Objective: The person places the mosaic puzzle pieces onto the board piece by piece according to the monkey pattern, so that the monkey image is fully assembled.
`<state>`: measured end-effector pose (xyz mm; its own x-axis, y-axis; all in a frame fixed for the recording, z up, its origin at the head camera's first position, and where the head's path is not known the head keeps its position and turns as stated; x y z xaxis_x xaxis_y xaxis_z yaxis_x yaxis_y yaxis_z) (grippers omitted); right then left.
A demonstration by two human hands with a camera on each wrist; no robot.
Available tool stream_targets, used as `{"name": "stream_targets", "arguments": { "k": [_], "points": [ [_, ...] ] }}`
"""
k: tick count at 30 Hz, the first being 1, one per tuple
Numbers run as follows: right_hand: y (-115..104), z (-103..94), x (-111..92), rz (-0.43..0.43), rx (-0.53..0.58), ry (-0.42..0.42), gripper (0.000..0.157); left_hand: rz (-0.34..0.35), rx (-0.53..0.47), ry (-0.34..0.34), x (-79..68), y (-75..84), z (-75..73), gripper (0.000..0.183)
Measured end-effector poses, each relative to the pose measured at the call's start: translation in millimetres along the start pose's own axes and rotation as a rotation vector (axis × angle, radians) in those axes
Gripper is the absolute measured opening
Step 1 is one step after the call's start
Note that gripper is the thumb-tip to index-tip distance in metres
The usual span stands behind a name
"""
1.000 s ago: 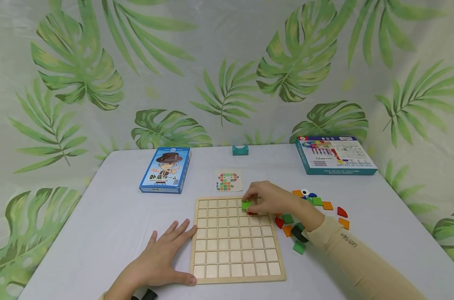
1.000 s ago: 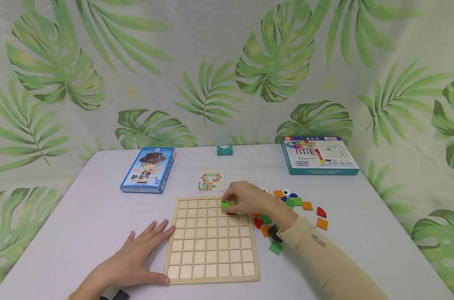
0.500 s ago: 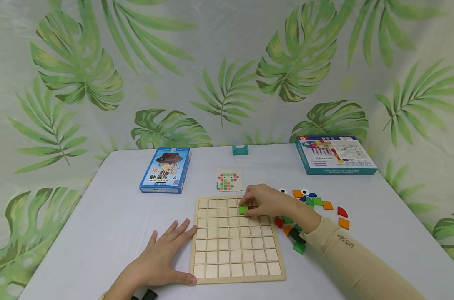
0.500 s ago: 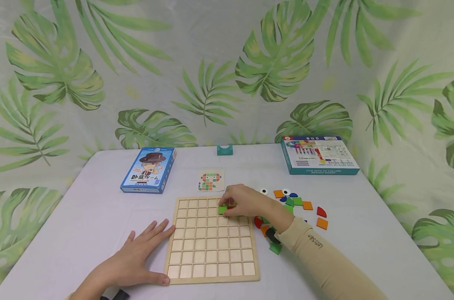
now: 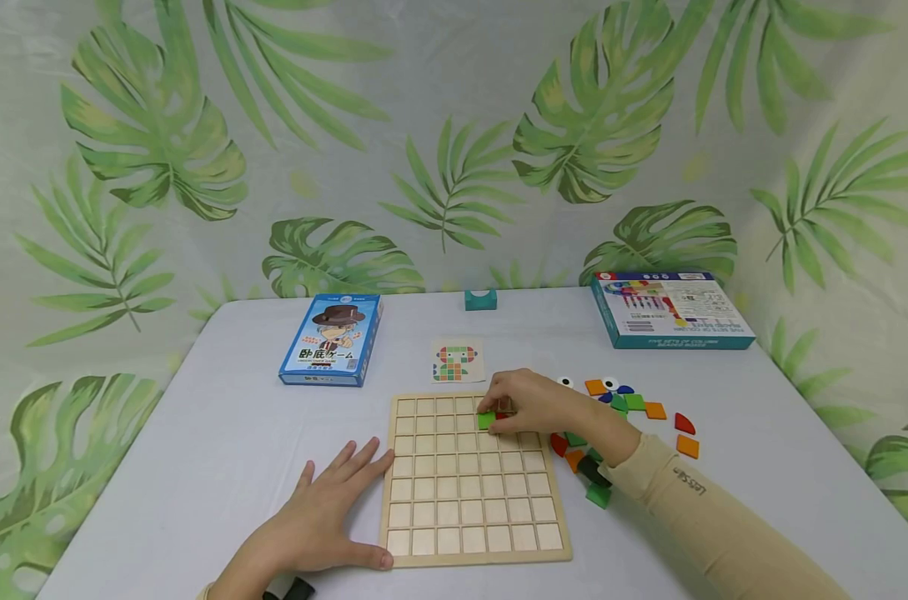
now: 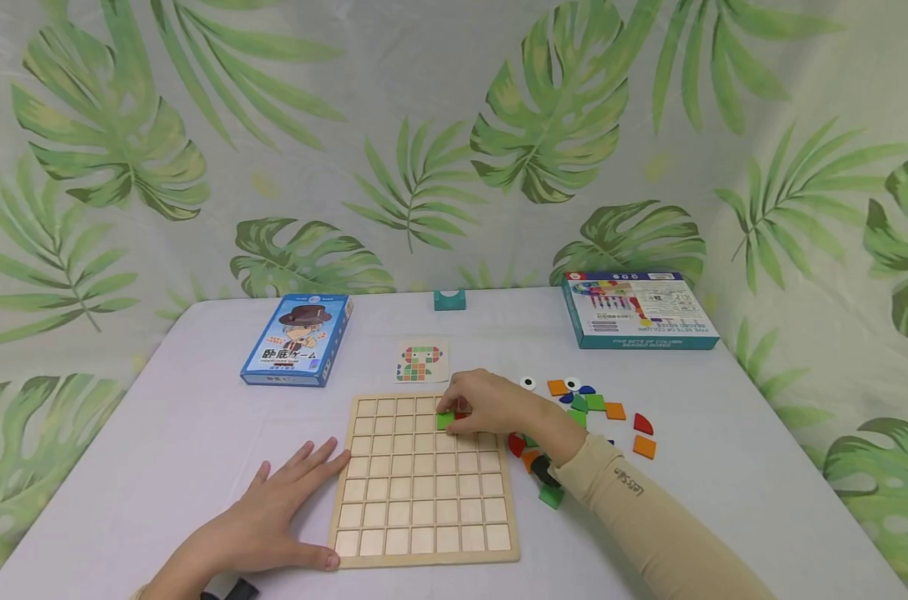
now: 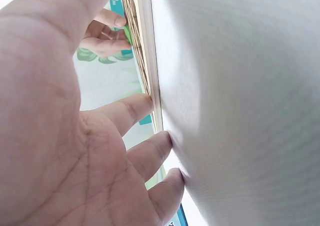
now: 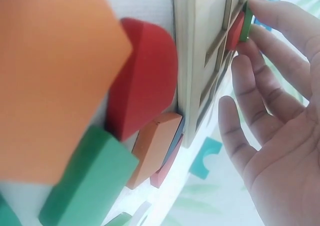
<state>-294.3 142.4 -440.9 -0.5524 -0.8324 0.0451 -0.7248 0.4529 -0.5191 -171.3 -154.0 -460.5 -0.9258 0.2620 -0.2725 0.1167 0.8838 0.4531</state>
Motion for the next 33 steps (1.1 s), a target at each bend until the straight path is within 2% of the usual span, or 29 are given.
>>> {"name": "stream_targets", "arguments": {
  "k": [9, 17, 26, 33],
  "points": [
    [-0.5, -4.1, -0.5, -0.008, -0.002, 0.016, 0.026, 0.001, 0.006, -0.007, -0.9, 0.1, 0.1, 0.126],
    [4.2, -17.6, -7.8, 0.055, 0.051, 0.069, 0.024, 0.003, 0.006, -0.010, -1.0, -0.1, 0.0, 0.126],
    [13.2, -45.8, -29.0, 0.076, 0.005, 0.109, 0.029, 0.006, 0.005, -0.012, -2.1, 1.6, -1.3, 0.126],
    [31.1, -65.9, -50.4, 0.155, -0.044, 0.135, 0.032, 0.006, 0.006, -0.008, -2.7, 1.6, -1.5, 0.126]
  ]
}}
Point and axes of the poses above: each hand's wrist, its own x-axis towards the middle knuckle, its own z-axis out of the palm, y = z × x, the point moved 5 cm from there along x, towards the middle knuckle, and after that the axes turned 12 degrees about -z, right-handed, at the moved point
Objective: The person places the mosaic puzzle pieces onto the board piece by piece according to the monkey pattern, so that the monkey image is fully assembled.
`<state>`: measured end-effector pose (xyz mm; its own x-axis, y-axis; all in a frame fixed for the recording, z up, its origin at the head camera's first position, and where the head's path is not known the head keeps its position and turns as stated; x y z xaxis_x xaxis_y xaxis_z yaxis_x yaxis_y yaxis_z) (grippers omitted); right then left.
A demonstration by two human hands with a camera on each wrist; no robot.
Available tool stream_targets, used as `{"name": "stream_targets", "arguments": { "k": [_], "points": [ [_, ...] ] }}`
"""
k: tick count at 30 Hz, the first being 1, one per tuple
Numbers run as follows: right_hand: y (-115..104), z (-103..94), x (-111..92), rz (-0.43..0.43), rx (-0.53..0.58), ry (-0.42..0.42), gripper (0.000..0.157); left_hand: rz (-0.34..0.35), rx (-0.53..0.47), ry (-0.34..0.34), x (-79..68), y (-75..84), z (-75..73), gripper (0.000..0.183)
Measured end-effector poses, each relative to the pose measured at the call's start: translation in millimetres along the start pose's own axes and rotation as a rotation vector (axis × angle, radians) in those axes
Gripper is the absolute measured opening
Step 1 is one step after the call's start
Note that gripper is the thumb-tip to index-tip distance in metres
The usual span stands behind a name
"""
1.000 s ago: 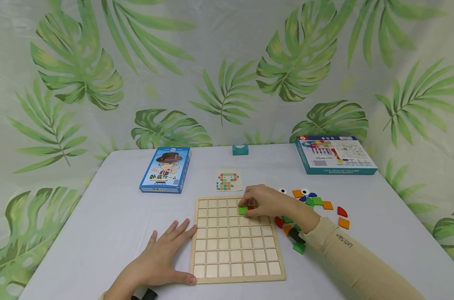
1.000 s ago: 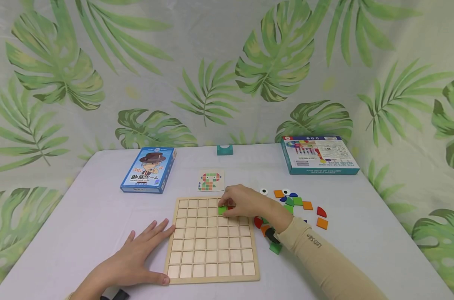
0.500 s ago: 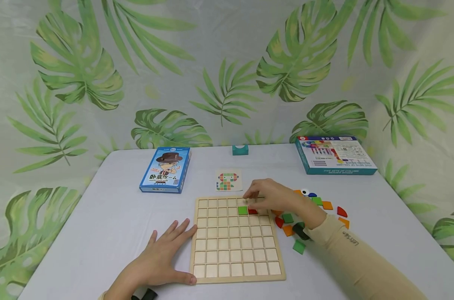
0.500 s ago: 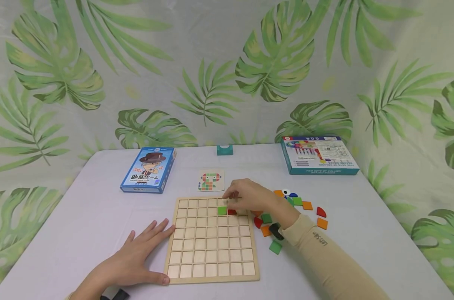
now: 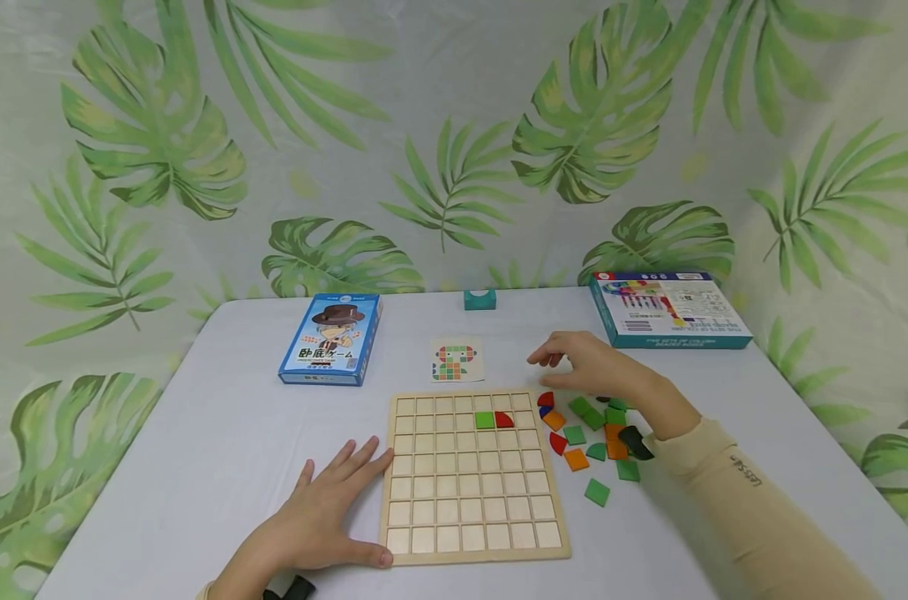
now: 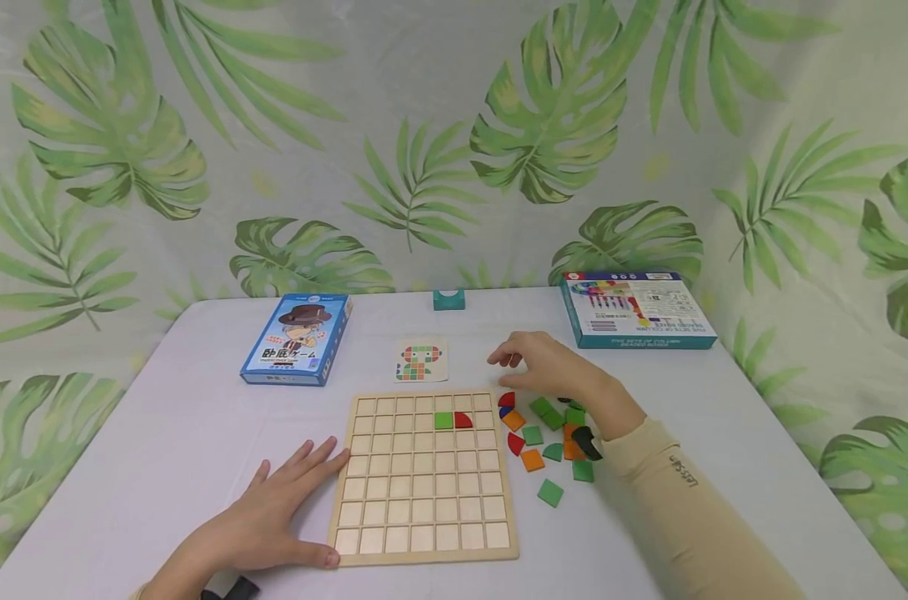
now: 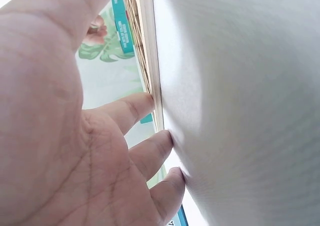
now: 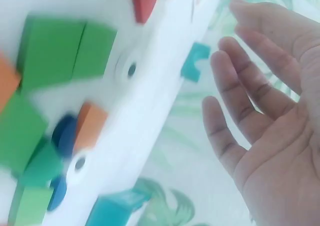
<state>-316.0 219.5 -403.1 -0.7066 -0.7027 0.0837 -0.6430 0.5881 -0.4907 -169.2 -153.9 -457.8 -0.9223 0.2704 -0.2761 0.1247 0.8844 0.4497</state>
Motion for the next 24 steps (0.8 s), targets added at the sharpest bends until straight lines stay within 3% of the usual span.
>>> {"name": "stream_targets", "arguments": {
  "k": [11, 24],
  "points": [
    [22.2, -9.8, -28.4, 0.131, 0.041, -0.069, 0.028, 0.012, 0.012, 0.021, -0.3, -0.9, 0.4, 0.127],
    [37.6, 0.6, -46.3, 0.209, 0.093, -0.135, 0.029, 0.010, 0.005, 0.016, -0.1, -1.0, 0.5, 0.126]
  ]
}}
Point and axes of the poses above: each hand's wrist, its own x-axis towards the middle knuckle, its own z-axis out of the palm, y = z × x, the point moved 5 cm from there along x, towards the middle knuckle, and after that the axes turned 12 degrees about -z, right-handed, at the moved point
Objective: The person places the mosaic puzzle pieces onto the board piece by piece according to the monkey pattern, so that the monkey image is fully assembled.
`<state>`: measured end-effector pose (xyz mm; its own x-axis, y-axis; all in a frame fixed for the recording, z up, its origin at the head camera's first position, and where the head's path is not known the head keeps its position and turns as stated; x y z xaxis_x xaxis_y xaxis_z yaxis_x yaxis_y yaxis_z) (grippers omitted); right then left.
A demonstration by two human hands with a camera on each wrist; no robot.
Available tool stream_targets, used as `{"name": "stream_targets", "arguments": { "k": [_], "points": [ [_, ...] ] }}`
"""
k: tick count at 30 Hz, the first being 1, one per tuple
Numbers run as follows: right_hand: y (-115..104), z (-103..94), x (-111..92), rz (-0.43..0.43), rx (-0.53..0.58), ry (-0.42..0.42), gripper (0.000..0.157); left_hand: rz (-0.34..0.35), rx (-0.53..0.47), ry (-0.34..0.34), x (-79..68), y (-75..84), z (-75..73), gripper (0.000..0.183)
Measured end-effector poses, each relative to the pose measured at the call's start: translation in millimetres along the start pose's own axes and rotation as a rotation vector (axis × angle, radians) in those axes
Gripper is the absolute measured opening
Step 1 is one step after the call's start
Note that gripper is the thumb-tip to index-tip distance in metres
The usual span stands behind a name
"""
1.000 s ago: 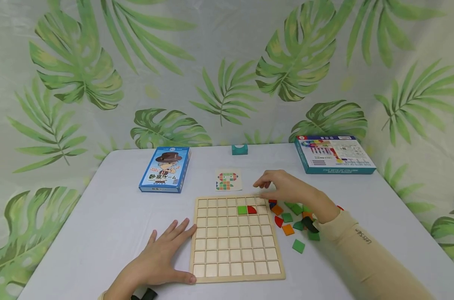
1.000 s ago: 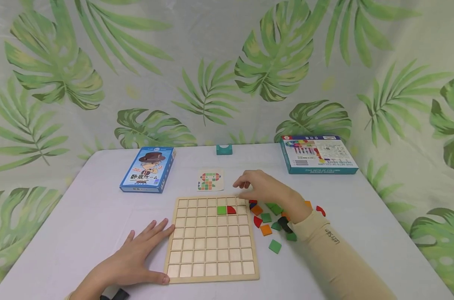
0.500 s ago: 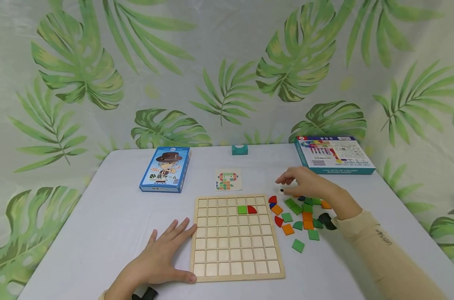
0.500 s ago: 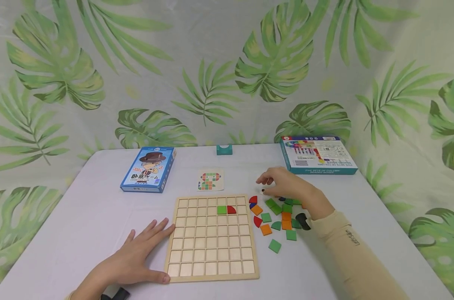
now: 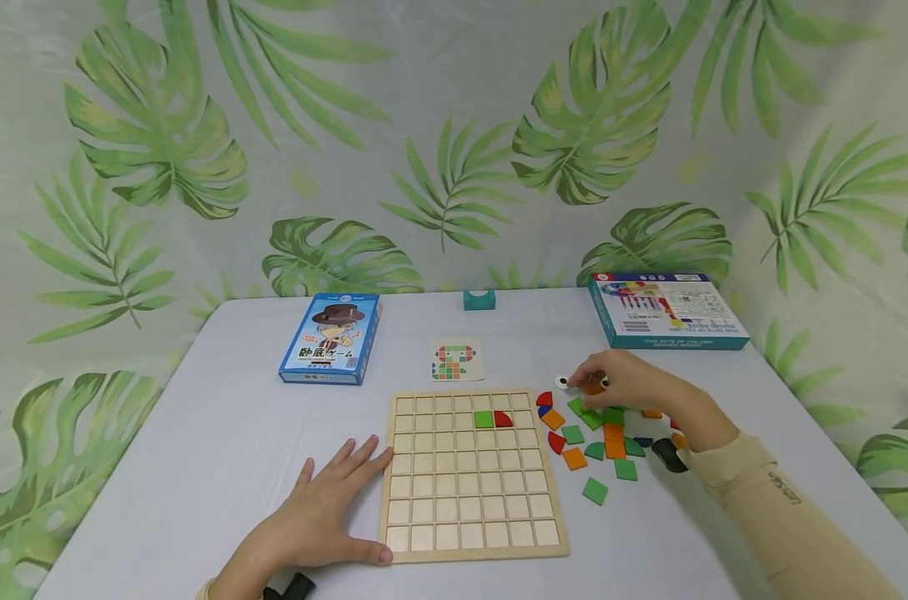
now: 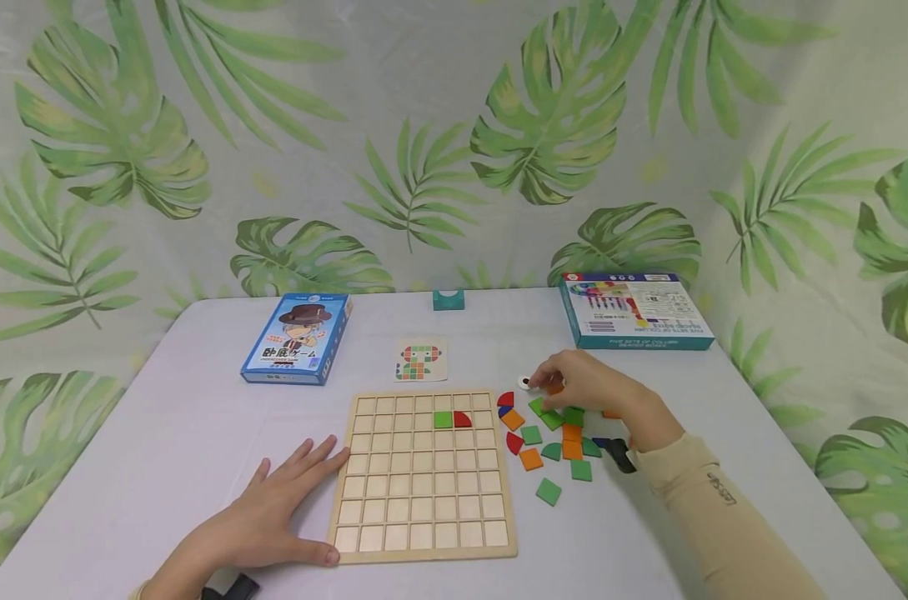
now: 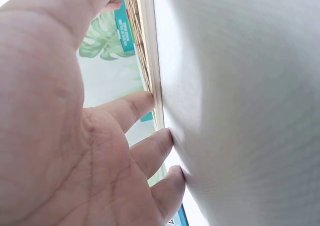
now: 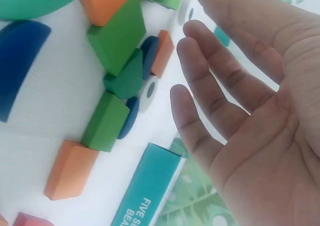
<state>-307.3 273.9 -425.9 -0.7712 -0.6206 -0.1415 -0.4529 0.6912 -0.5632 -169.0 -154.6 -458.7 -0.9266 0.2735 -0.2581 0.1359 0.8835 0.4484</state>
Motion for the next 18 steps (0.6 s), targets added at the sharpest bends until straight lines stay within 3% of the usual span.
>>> {"name": "stream_targets", "arguments": {
  "k": [18],
  "points": [
    [8.9, 11.3, 6.5, 0.014, 0.054, -0.006, 0.024, -0.008, -0.004, -0.004, 0.4, -0.4, 0.4, 0.127]
  ]
}}
Point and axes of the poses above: each hand's wrist, its own x-axis towards the middle knuckle, its own z-axis out of the palm, y = z × x, the point moved 5 cm from there along x, towards the middle knuckle, and after that the axes turned 12 degrees about -z, right-handed, at the moved point
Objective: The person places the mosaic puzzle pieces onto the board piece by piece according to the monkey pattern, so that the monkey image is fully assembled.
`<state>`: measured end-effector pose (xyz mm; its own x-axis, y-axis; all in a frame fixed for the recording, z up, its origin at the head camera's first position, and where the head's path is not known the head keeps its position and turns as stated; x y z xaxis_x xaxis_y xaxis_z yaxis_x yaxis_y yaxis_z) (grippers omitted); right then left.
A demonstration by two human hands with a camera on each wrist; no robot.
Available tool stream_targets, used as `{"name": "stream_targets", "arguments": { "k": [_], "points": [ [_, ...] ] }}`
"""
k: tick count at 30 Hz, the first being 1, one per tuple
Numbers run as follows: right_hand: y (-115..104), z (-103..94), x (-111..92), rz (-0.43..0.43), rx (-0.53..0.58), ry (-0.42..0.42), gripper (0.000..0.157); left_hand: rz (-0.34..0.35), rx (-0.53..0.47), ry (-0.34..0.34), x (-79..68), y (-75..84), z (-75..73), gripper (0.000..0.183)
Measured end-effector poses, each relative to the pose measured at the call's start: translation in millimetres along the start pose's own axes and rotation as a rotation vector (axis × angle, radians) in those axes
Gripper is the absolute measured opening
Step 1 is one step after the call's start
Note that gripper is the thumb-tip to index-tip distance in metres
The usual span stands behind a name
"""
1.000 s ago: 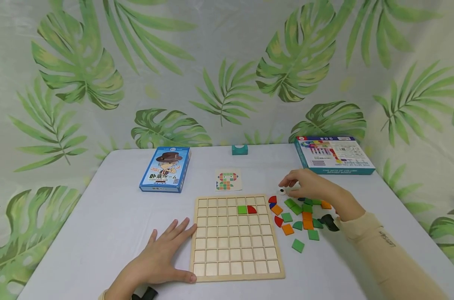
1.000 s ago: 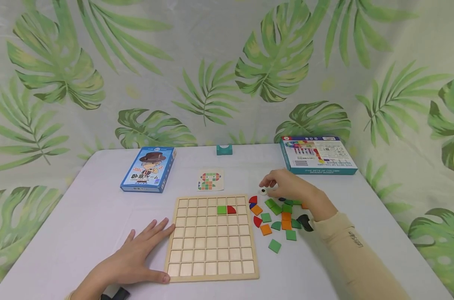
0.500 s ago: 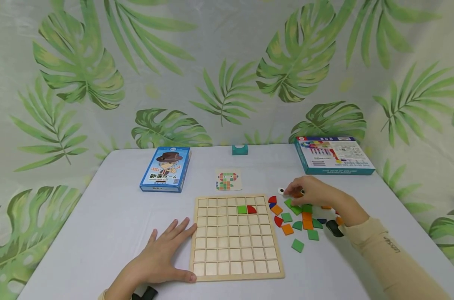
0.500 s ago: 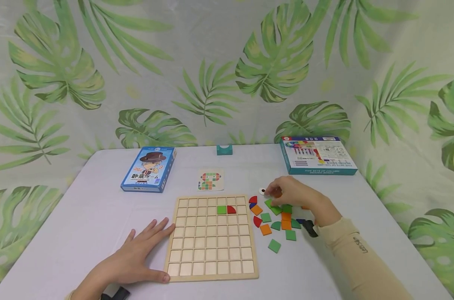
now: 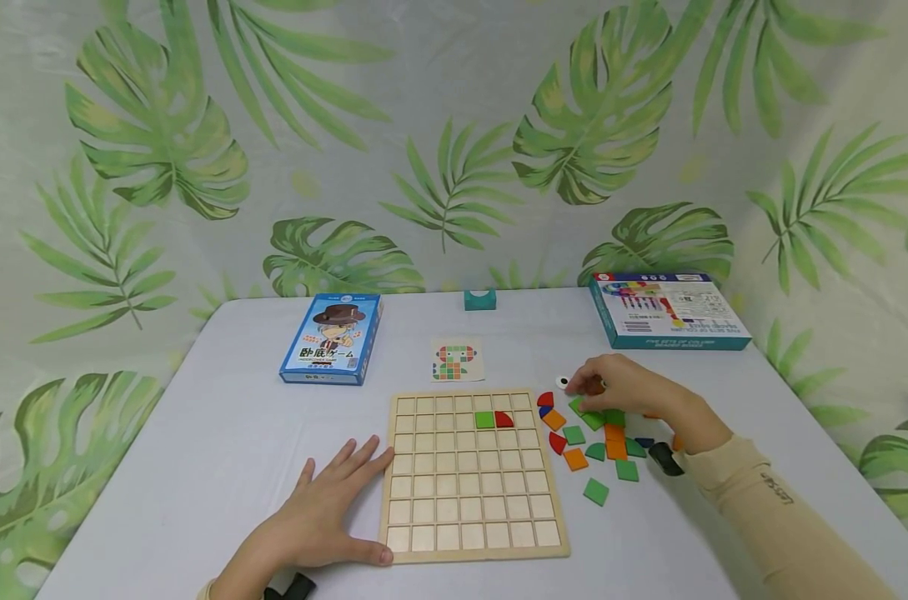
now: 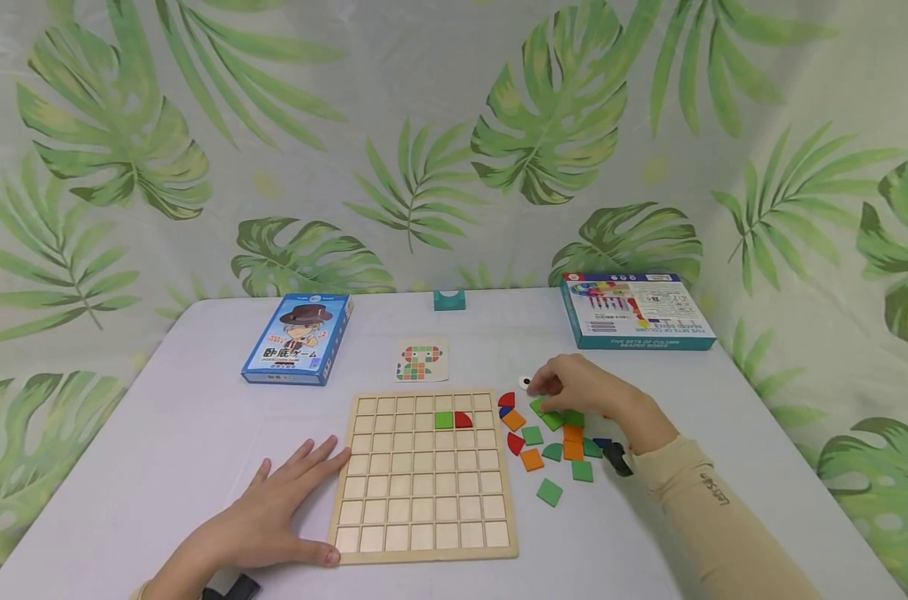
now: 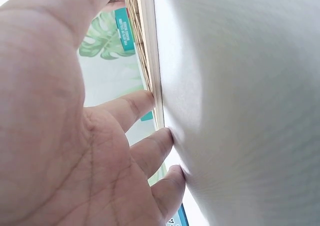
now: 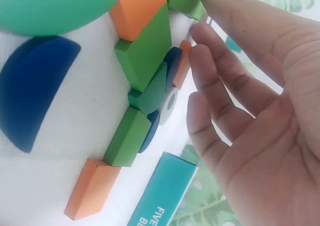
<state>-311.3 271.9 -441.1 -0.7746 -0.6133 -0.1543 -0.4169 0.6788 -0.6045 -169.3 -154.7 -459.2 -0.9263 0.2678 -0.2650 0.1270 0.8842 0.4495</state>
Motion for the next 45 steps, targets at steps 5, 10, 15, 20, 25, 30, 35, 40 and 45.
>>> {"name": "stream_targets", "arguments": {
  "k": [5, 10, 15, 20, 25, 30, 35, 40, 45],
  "points": [
    [-1.3, -0.1, -0.2, -0.003, 0.003, 0.006, 0.023, -0.003, 0.001, 0.001, 0.1, 0.3, 0.2, 0.127],
    [-2.8, 0.6, -2.7, 0.010, 0.009, 0.001, 0.025, -0.004, 0.004, 0.000, 0.4, 0.3, 0.8, 0.128],
    [-2.3, 0.9, -3.7, 0.015, -0.002, 0.006, 0.024, -0.003, 0.006, 0.002, 0.1, 0.0, 0.7, 0.128],
    [-1.4, 1.7, -2.4, 0.023, -0.013, 0.015, 0.022, -0.006, -0.003, -0.002, 2.1, -1.2, 2.0, 0.127],
    [-1.8, 1.0, -3.1, 0.006, -0.041, 0.016, 0.022, 0.001, 0.005, 0.002, 0.5, -0.3, 1.0, 0.127],
    [-3.6, 1.1, -0.3, -0.045, -0.110, 0.026, 0.020, 0.004, 0.006, 0.006, -0.6, 1.0, -1.0, 0.127],
    [-5.9, 3.0, 1.0, -0.064, -0.158, 0.025, 0.022, -0.004, -0.009, -0.003, 0.0, 0.3, -0.4, 0.127],
    [-7.3, 2.9, 0.5, -0.066, -0.161, 0.024, 0.022, -0.010, -0.017, -0.002, 1.7, -0.6, 0.6, 0.126],
    [-7.5, 0.4, 0.0, -0.072, -0.178, 0.049, 0.024, -0.007, -0.022, 0.002, 1.7, -0.9, 0.4, 0.126]
  ]
}}
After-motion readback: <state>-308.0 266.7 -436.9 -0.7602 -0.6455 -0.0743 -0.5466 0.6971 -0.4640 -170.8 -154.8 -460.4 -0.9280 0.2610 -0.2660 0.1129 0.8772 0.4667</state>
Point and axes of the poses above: each hand's wrist, its own x-axis towards the middle knuckle, its own z-axis out of the palm, y = z × x, the point moved 5 cm from there along x, towards the middle knuckle, and after that the axes turned 12 degrees about -z, right-handed, at the moved point
